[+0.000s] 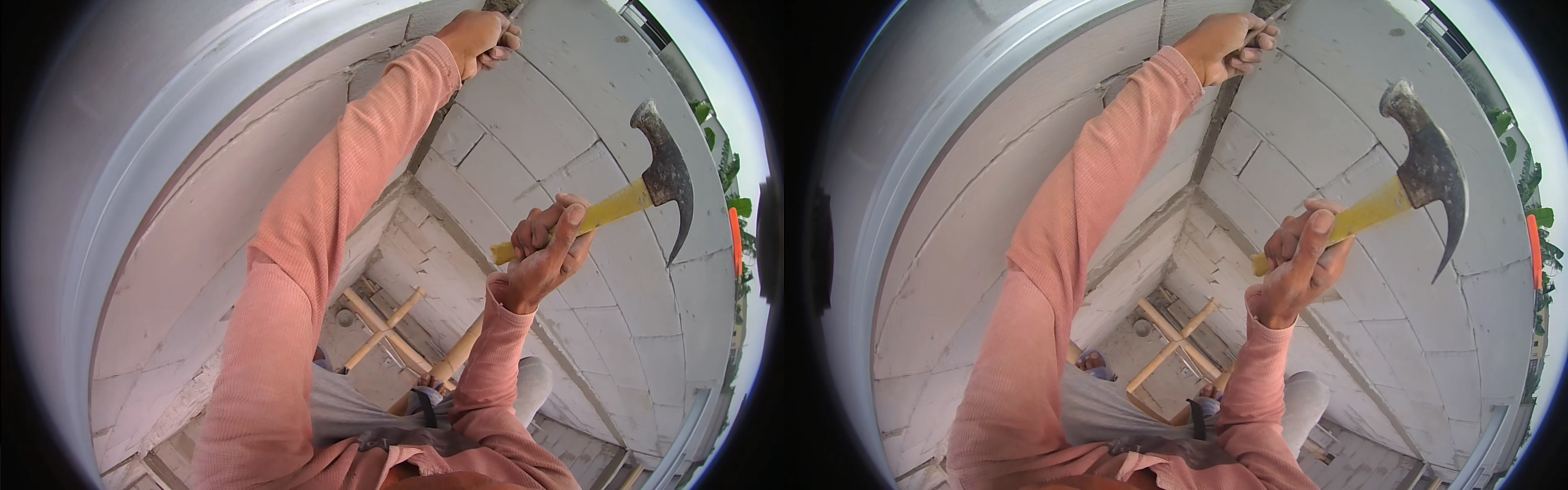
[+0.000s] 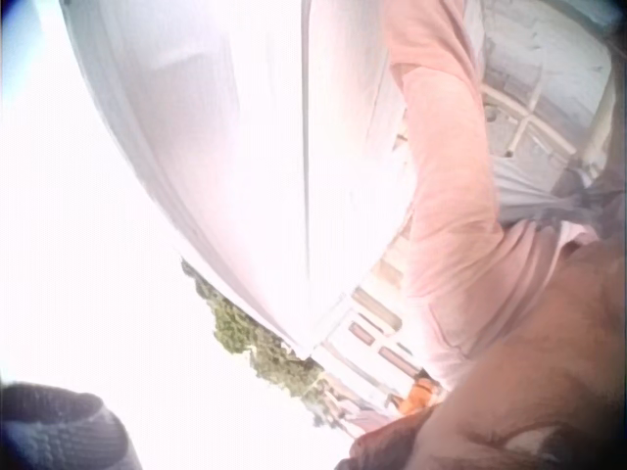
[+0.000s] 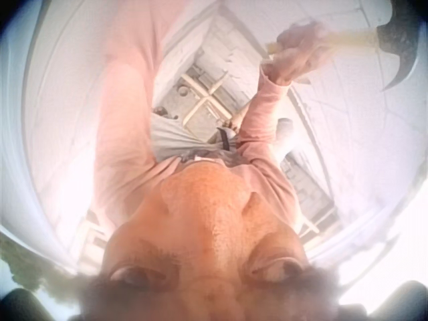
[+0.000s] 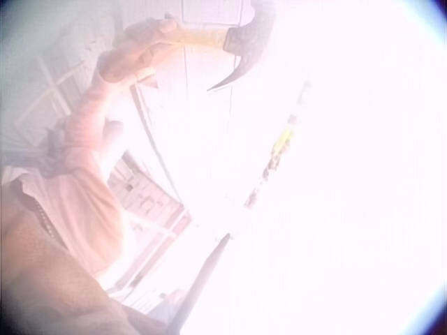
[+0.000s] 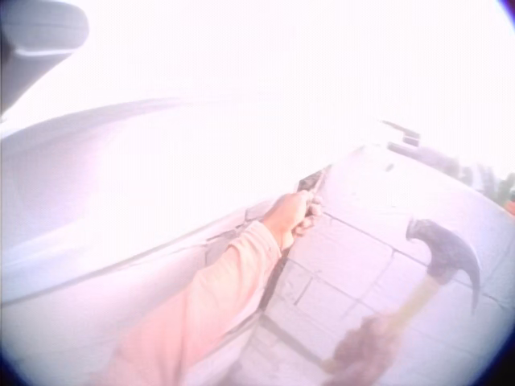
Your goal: The person installs a metal trim piece along the edge of a wall, using a hammer to secure a metal rod into a pre-drilled hole in the concrete to hold the trim in place.
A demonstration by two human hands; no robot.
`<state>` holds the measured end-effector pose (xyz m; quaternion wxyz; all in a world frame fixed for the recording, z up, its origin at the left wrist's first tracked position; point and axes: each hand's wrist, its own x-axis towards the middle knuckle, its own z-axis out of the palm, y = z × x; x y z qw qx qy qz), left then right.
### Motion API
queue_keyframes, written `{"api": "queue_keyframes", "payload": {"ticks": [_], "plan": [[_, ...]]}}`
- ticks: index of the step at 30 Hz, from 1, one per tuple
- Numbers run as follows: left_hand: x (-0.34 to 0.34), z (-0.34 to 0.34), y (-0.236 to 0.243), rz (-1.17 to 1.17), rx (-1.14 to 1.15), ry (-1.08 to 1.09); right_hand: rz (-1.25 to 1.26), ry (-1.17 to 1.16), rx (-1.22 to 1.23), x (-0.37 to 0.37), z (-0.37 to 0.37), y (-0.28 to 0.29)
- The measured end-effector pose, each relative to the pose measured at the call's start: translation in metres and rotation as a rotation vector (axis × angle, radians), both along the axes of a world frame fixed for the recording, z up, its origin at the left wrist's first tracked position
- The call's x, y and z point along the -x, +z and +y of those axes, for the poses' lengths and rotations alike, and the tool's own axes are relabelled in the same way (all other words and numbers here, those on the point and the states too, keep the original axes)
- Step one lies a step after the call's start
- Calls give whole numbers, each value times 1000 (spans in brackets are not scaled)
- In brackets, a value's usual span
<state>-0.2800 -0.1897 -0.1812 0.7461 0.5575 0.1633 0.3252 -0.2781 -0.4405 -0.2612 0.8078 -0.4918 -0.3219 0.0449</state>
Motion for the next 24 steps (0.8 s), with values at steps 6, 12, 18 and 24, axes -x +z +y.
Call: {"api": "queue_keyframes", "payload": {"ticks": [6,12,18,24], "plan": [[-10,23,-9,-266,176,-153,28,135,45,3,7,-12],[-53,45,5,-300,200,-309,-77,121,106,-2,22,-18],[-63,76,-21,-319,282,-365,-248,54,152,-11,36,-35],[-87,90,2,-298,247,-331,-384,-1,199,-22,40,-35]]}}
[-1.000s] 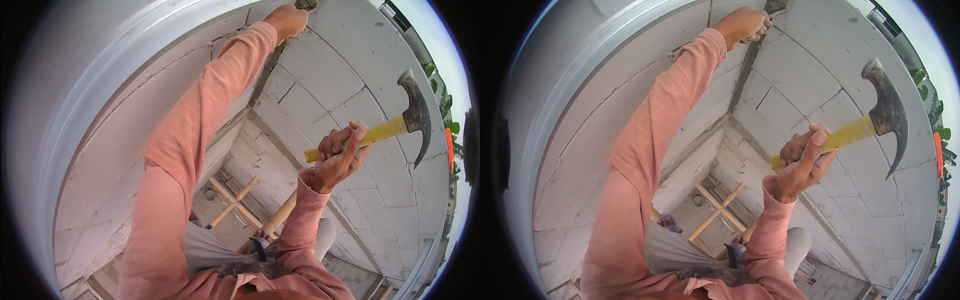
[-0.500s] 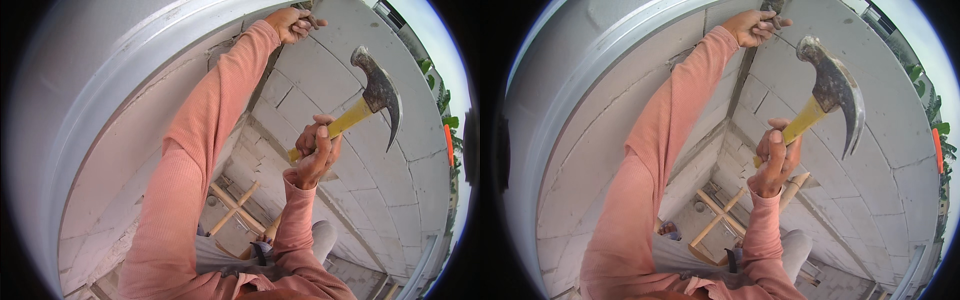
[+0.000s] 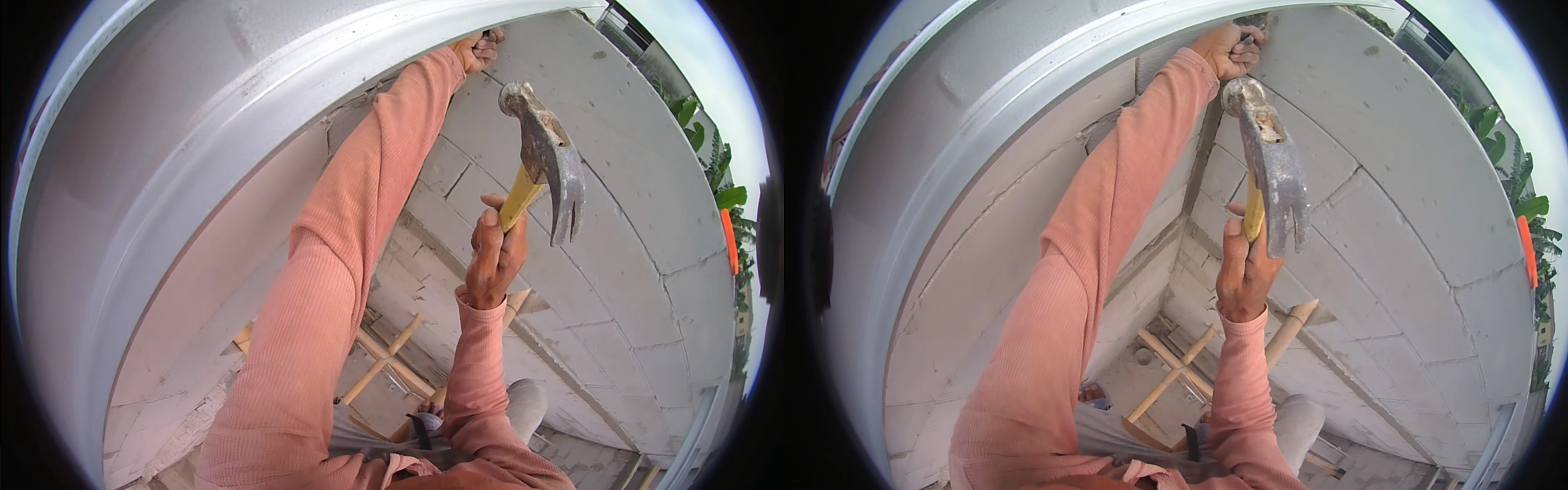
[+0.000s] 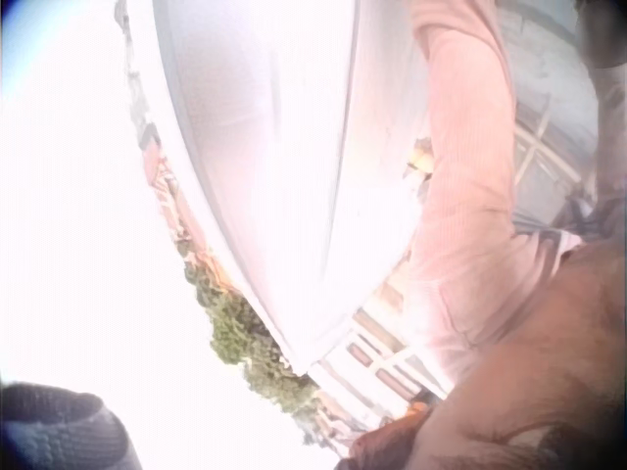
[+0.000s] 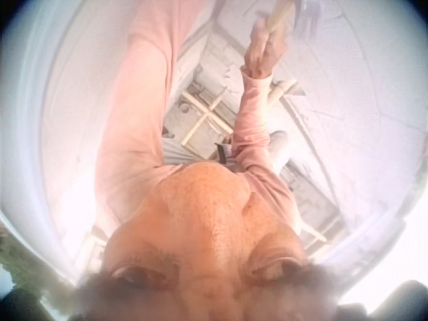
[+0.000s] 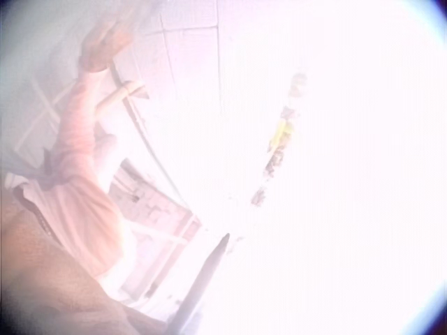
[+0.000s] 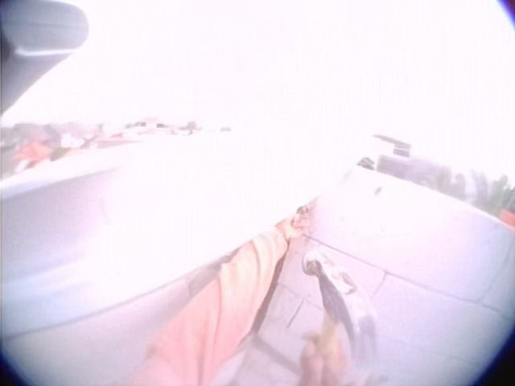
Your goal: The person installs a metal trim piece along the edge of a wall, using a hammer to secure a metal rod into a pre-drilled hole in the concrete to hold the trim in place.
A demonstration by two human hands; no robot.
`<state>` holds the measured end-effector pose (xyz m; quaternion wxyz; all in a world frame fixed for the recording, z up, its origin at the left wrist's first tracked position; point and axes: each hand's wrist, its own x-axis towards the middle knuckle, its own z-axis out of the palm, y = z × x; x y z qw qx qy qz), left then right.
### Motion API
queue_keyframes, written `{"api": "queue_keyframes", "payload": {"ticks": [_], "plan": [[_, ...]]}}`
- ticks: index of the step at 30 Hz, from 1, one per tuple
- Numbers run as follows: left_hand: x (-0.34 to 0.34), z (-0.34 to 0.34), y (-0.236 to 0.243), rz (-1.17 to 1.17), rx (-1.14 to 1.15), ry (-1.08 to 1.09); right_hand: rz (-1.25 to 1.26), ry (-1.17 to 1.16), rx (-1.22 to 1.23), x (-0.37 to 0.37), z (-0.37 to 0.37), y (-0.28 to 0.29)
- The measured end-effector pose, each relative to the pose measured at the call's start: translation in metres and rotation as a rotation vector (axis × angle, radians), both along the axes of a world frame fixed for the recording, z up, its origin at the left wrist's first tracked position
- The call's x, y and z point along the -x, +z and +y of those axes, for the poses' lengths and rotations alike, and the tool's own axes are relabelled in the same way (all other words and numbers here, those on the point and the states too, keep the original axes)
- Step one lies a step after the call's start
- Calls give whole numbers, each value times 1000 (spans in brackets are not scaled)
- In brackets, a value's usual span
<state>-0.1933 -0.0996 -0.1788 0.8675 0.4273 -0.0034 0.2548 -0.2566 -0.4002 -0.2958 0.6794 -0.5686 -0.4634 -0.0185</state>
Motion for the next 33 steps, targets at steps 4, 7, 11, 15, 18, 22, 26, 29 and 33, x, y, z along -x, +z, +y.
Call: {"api": "queue_keyframes", "payload": {"ticks": [4,7,11,15,18,22,26,29,33], "plan": [[-14,-26,-3,-103,105,122,-141,-143,20,-23,3,-4],[-15,-25,-5,-143,91,99,-105,-179,-14,-26,13,4],[-12,-29,-14,-230,205,95,-5,-175,9,-29,20,1],[-16,-27,0,-333,265,14,-326,-364,-203,-57,62,1],[-19,-35,0,-336,304,38,-475,-459,-156,-75,91,2],[-19,-26,-5,-264,430,53,-361,-398,69,-72,102,6],[-22,-23,-17,-364,297,-1,-418,-459,-131,-73,96,-3],[-24,-31,-13,-308,320,60,-509,-554,-27,-86,107,-9],[-30,-20,-14,-289,540,122,-455,-410,15,-76,113,2]]}}
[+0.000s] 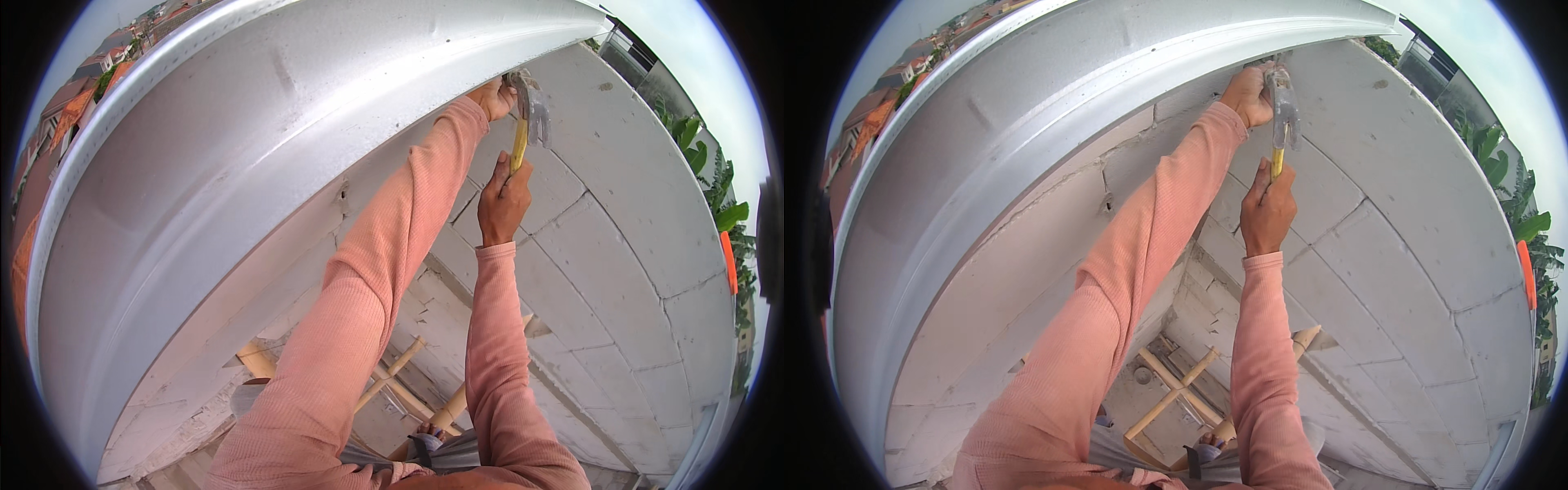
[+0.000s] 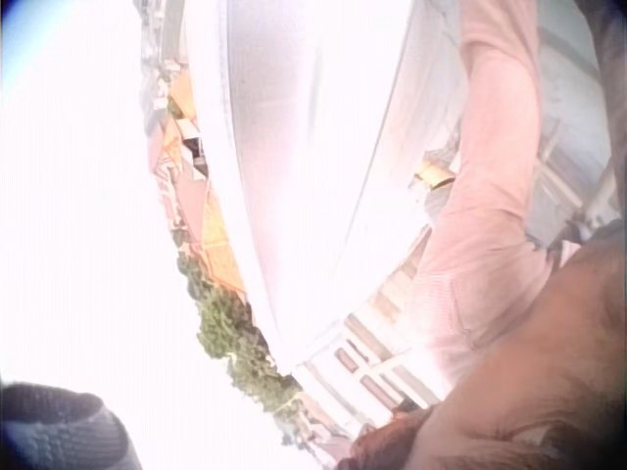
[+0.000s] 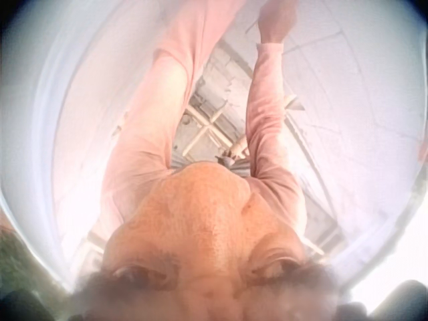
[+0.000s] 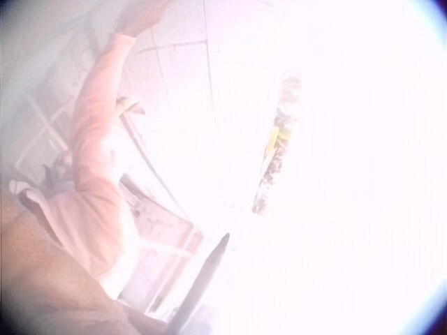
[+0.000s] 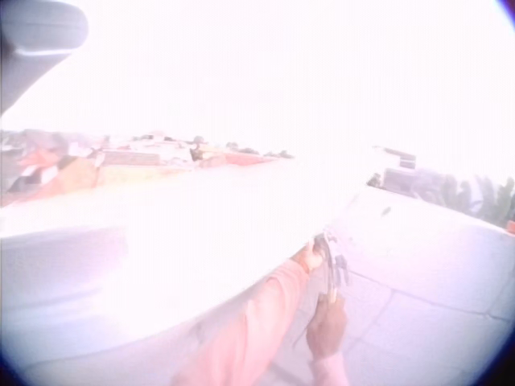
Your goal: The person installs a metal trim piece along the edge of a wall, using a hammer to secure a metal rod into a pre-drilled hole in the concrete to hold the trim in place.
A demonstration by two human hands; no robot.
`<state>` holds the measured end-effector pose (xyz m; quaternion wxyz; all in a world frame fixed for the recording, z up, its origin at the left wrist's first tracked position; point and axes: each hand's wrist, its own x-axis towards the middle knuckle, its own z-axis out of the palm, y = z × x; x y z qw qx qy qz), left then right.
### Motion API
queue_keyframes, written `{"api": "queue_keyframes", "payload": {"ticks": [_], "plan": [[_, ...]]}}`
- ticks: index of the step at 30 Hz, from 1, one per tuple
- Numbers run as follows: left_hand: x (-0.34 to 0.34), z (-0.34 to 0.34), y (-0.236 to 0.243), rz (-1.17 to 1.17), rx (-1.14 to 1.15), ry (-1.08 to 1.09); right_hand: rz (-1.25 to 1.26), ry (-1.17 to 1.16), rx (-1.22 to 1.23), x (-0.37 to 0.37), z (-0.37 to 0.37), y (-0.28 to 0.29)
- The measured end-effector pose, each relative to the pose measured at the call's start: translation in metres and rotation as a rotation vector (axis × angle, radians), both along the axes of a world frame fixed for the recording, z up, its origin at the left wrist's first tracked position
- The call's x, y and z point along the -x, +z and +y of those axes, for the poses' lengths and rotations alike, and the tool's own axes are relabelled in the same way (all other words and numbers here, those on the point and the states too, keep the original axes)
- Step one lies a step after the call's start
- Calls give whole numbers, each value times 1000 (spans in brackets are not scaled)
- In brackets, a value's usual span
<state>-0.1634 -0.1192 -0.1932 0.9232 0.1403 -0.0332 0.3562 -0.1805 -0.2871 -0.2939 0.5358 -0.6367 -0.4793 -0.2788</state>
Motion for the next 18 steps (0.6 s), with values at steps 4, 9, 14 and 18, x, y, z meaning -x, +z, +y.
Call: {"api": "queue_keyframes", "payload": {"ticks": [4,9,14,18], "plan": [[-15,-2,-11,-153,-182,-49,-119,-98,-68,-19,-3,-18],[-32,30,-20,-284,-1,-192,-79,24,19,-5,3,-7],[-32,44,-15,-173,-155,-59,-10,-2,75,-11,6,4],[-30,7,-9,-79,27,-71,-90,-9,11,-18,-10,-9]]}}
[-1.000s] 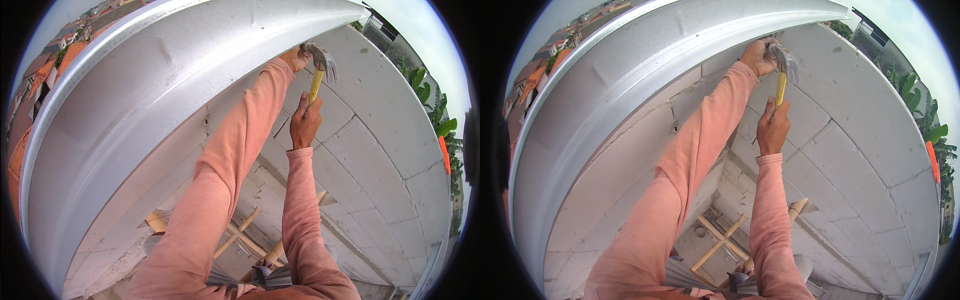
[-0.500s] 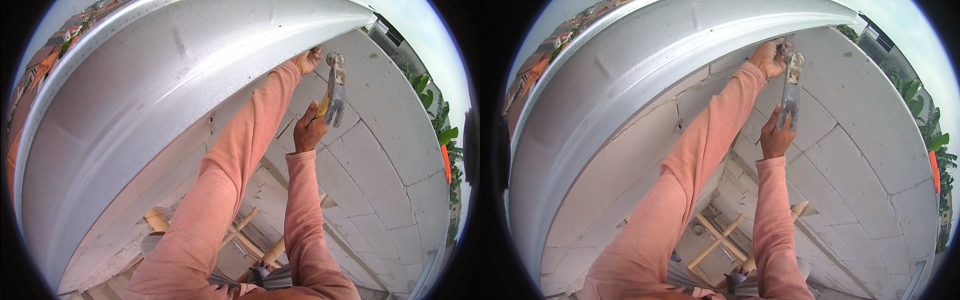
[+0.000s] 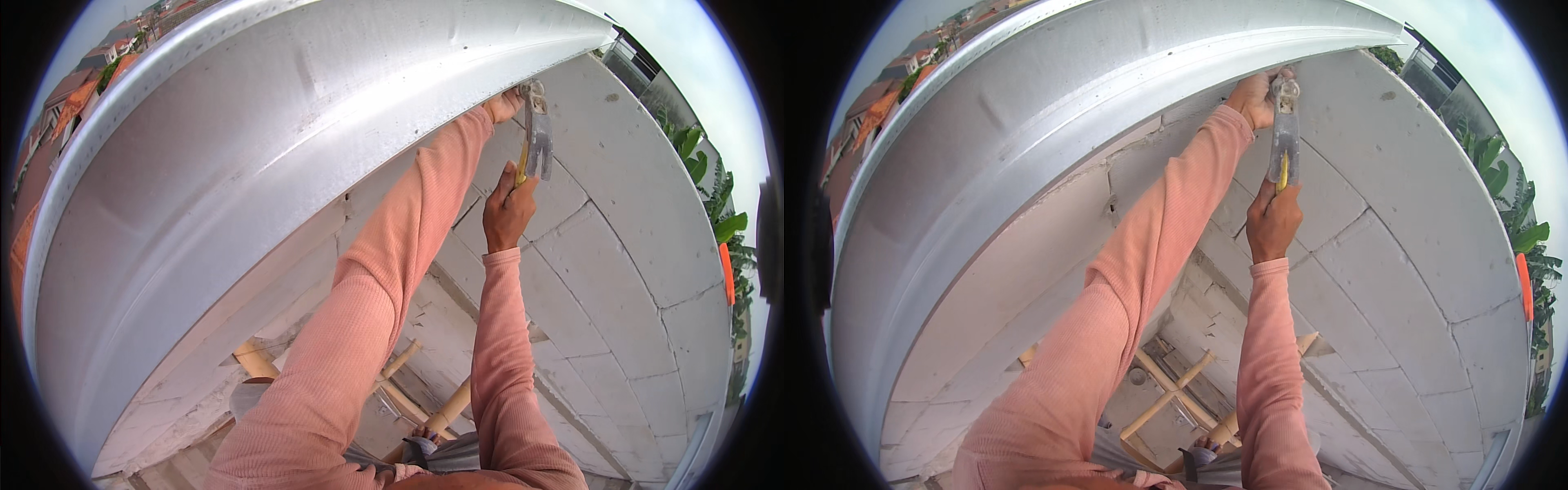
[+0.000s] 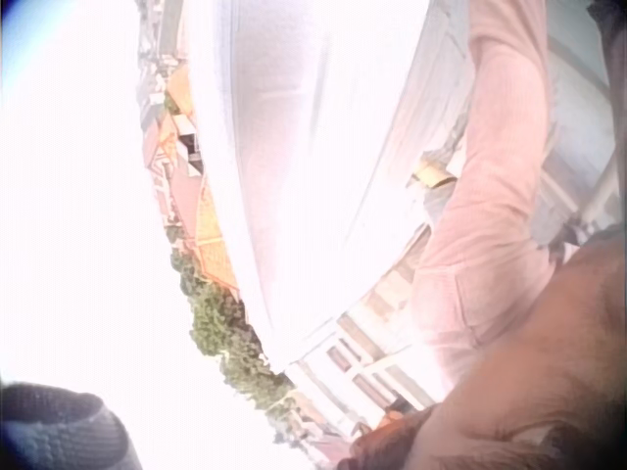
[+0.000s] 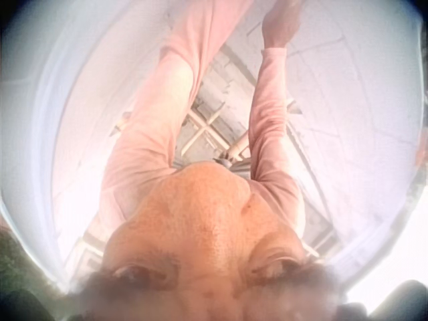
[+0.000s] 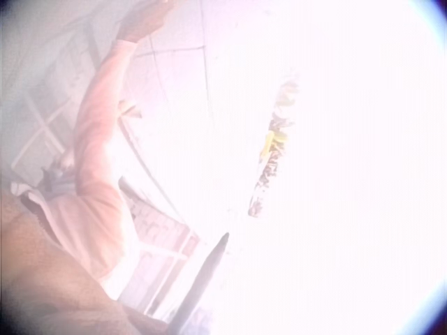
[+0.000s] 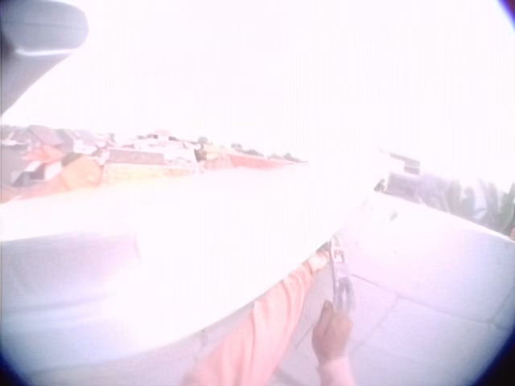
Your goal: The person installs a metal trim piece along the edge of a wall, using a hammer to secure a metal rod into a pre-drilled hole in the concrete to hold the trim in place.
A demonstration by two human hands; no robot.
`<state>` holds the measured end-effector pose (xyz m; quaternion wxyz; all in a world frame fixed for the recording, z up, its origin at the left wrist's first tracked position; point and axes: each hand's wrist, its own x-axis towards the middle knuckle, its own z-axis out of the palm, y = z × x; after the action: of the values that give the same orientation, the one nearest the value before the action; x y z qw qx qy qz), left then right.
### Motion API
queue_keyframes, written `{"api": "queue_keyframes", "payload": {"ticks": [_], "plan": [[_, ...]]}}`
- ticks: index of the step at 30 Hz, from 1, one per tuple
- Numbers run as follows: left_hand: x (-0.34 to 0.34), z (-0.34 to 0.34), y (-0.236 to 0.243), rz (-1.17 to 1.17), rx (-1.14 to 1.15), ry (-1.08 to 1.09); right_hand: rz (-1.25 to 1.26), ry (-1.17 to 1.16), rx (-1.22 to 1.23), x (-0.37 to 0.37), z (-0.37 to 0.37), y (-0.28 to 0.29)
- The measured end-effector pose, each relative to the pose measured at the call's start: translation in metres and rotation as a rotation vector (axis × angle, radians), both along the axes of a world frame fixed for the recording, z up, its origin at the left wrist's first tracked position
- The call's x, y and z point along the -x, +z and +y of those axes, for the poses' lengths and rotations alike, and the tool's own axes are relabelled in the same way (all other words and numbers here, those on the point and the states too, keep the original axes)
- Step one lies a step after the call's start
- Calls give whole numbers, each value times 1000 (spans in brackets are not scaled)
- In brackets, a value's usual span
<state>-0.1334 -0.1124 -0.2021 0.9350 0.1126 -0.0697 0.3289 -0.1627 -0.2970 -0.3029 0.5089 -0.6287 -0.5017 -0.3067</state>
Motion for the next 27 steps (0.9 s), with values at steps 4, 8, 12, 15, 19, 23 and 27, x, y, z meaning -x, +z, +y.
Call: {"api": "queue_keyframes", "payload": {"ticks": [4,8,12,15,19,23,27], "plan": [[4,16,1,-60,34,16,-29,3,1,3,8,12],[10,17,7,-105,-54,-132,157,26,88,19,-4,21],[29,7,8,48,-31,-4,151,25,16,34,-32,22],[47,-57,4,342,-356,119,161,-82,-2,21,-64,13],[64,-68,0,269,-291,153,259,-70,-76,19,-74,8],[59,-74,19,270,-229,243,440,-2,-63,15,-80,8],[43,-69,36,310,-172,279,433,-6,-46,17,-85,13]]}}
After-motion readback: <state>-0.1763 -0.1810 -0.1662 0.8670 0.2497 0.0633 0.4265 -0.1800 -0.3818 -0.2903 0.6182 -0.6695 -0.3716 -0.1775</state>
